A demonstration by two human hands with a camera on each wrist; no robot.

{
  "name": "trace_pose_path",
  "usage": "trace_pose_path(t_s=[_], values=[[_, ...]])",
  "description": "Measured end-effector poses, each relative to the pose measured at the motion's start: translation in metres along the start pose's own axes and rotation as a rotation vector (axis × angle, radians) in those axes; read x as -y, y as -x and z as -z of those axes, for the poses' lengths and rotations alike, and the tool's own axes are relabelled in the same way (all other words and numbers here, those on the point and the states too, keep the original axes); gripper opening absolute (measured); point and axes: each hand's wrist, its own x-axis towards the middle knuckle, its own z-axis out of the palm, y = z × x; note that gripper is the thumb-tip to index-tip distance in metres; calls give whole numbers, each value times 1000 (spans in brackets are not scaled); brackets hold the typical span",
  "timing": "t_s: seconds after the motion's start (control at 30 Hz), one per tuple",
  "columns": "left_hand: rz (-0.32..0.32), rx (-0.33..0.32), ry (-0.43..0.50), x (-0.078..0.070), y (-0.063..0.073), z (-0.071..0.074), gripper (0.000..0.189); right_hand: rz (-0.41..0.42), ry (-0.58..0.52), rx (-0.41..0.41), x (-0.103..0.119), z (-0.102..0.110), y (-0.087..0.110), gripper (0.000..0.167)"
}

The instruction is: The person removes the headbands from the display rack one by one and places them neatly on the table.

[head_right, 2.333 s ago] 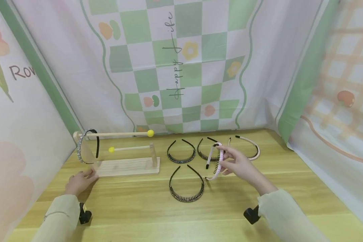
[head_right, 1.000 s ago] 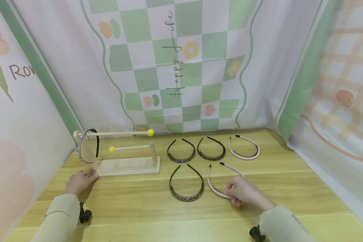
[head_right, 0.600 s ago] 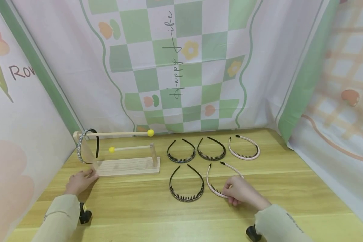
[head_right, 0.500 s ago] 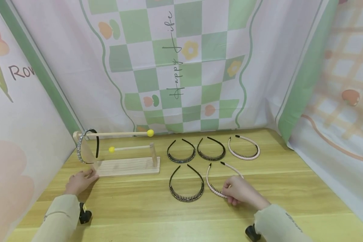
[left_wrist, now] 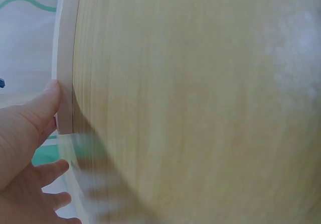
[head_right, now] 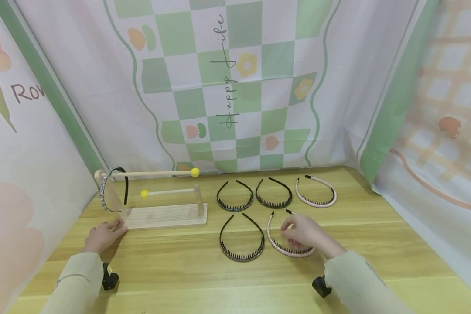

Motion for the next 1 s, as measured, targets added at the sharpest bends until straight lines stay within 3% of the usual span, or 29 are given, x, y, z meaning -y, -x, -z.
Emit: trace_pose_path(t_s=[0.17,0.47,1.0], values=[[2,-8,-4,1,-1,-1,67,13,20,-2,18,15,-13,33],[-10,-18,-1,2,-1,-1,68,63,18,-22,59,45,-41,38],[6,-21,11,-2,2,1,68,96,107,-48,128,56,-94,40]])
